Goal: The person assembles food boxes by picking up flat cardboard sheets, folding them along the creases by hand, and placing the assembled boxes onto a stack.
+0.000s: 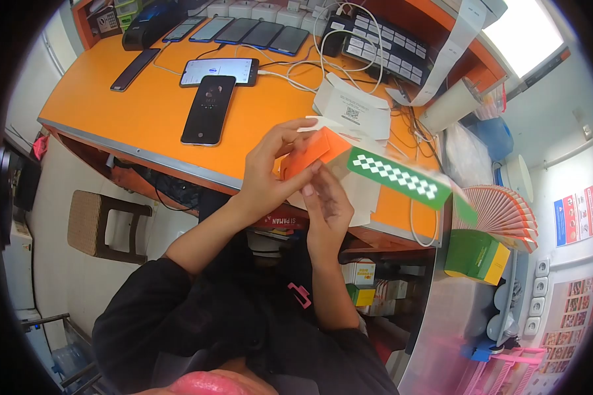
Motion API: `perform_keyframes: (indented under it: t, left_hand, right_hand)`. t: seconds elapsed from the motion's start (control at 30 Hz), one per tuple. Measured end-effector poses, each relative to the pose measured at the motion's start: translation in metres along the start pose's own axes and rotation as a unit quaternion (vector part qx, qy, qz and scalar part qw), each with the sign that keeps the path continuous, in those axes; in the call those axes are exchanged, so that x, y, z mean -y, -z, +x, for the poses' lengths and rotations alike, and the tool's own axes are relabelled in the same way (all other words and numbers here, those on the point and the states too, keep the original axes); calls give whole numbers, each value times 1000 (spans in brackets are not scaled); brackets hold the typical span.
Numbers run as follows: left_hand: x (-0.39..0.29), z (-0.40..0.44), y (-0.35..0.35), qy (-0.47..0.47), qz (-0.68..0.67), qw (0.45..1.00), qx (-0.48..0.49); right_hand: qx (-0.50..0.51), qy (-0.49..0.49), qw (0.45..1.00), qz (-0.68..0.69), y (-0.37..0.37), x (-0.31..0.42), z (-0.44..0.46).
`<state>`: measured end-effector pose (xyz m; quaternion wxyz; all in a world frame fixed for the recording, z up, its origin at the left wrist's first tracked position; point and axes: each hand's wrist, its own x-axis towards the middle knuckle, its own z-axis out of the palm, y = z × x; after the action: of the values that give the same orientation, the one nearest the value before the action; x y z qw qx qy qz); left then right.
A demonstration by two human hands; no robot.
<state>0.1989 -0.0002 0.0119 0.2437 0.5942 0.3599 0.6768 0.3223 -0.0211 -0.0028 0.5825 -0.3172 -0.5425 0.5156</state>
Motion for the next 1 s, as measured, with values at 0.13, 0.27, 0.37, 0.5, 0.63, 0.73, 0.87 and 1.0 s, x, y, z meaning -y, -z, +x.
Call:
perform_keyframes:
  t: [0.13,0.27,0.37,0.5,0.63,0.73,0.87,1.0]
  left_hand:
    - [0,-2,-4,-133,39,990,30]
    - [2,-6,-4,-243,88,966,21]
    - [4,-10,-4,-226,43,973,7]
    - [-1,-16,-4,-127,-62,990,-8]
    - [-12,-18,-6,-59,-97,994,0]
    - [-22,-19,-6,-27,-104,994,2]
    - [-30,-21,-8,-24,-98,995,-17]
    - [-32,-22,-7,3,-95,995,-33]
  right_hand:
    - [-2,164,986,-1,6,4,9]
    - [-178,165,970,-10,-5,19,3]
    - [-119,133,982,-64,3,25,-2]
    - [-146,145,973,-105,-5,32,-9]
    - [-183,255,923,-224,44,-31,-7]
    - [-210,239,912,-261,65,-55,-10]
    - [-220,208,911,-279,79,-64,-12]
    - [-226,191,912,-284,86,-67,-9]
